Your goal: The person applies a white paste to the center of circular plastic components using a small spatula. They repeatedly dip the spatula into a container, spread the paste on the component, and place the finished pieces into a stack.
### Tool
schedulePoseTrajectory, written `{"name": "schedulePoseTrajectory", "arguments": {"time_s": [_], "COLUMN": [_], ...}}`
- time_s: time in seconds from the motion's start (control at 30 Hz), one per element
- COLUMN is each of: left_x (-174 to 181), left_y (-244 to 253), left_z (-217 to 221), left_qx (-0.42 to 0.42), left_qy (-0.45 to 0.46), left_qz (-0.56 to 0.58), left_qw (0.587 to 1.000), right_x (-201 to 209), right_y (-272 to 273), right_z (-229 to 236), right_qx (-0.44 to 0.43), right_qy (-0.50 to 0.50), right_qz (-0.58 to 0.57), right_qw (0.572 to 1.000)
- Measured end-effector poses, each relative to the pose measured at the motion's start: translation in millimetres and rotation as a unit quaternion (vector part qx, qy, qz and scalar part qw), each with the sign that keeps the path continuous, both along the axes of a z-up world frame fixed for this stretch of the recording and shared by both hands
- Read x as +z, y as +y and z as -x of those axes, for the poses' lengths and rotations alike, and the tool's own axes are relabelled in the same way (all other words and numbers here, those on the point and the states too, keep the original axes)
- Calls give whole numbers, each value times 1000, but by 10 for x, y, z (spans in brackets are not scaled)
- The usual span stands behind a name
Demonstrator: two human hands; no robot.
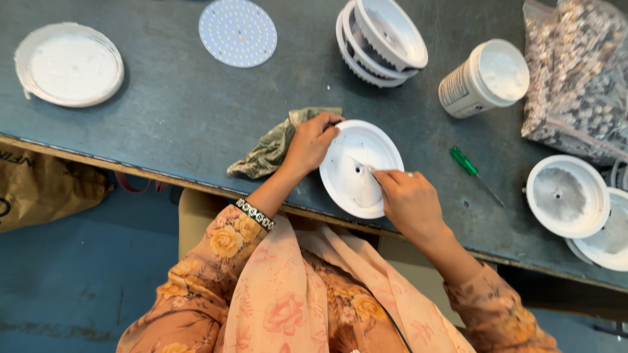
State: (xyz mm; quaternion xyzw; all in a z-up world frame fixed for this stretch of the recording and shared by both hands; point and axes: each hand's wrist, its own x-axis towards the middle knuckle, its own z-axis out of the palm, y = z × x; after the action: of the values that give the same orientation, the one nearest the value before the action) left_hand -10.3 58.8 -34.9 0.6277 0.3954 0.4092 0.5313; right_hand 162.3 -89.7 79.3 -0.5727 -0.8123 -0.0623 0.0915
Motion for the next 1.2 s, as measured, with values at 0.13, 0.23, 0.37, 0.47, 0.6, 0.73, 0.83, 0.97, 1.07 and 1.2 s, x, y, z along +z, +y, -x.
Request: {"name": "schedulePoseTrajectory", "arguments": {"time_s": [0.13, 0.23, 0.37, 0.47, 0.6, 0.73, 0.83, 0.97, 1.07, 1.2], "left_x": [-1, -20, 21, 54, 55, 42, 33, -1, 22, 58], "left_y": [2, -11, -5, -9, -3, -7, 10, -8, -10, -24], "left_z": [7, -8, 10, 16, 15, 9, 21, -1, 13, 27], "left_qx": [-1, -6, -10, -14, -10, -12, -10, -6, -2, -1], "left_qy": [-5, 4, 9, 15, 19, 17, 14, -21, 7, 16], "left_qz": [-18, -12, 23, 19, 8, 14, 12, 8, 21, 19], "left_qw": [1000, 1000, 1000, 1000, 1000, 1000, 1000, 1000, 1000, 1000], "right_x": [63, 30, 36, 68, 82, 30, -6, -35, -40, 7], "right_y": [123, 438, 707, 692, 465, 28, -106, 105, 412, 465], "right_z": [-137, -232, -278, -354, -461, -372, -312, -387, -412, -403], "right_qx": [-13, 18, 76, 107, 71, 54, 37, -4, 4, 8], "right_qy": [75, 102, 101, 89, 92, 105, 116, 132, 108, 105], "right_qz": [6, 31, 79, 87, 102, 47, 15, 10, 27, 79], "right_qw": [997, 994, 989, 986, 988, 992, 992, 991, 994, 991]}}
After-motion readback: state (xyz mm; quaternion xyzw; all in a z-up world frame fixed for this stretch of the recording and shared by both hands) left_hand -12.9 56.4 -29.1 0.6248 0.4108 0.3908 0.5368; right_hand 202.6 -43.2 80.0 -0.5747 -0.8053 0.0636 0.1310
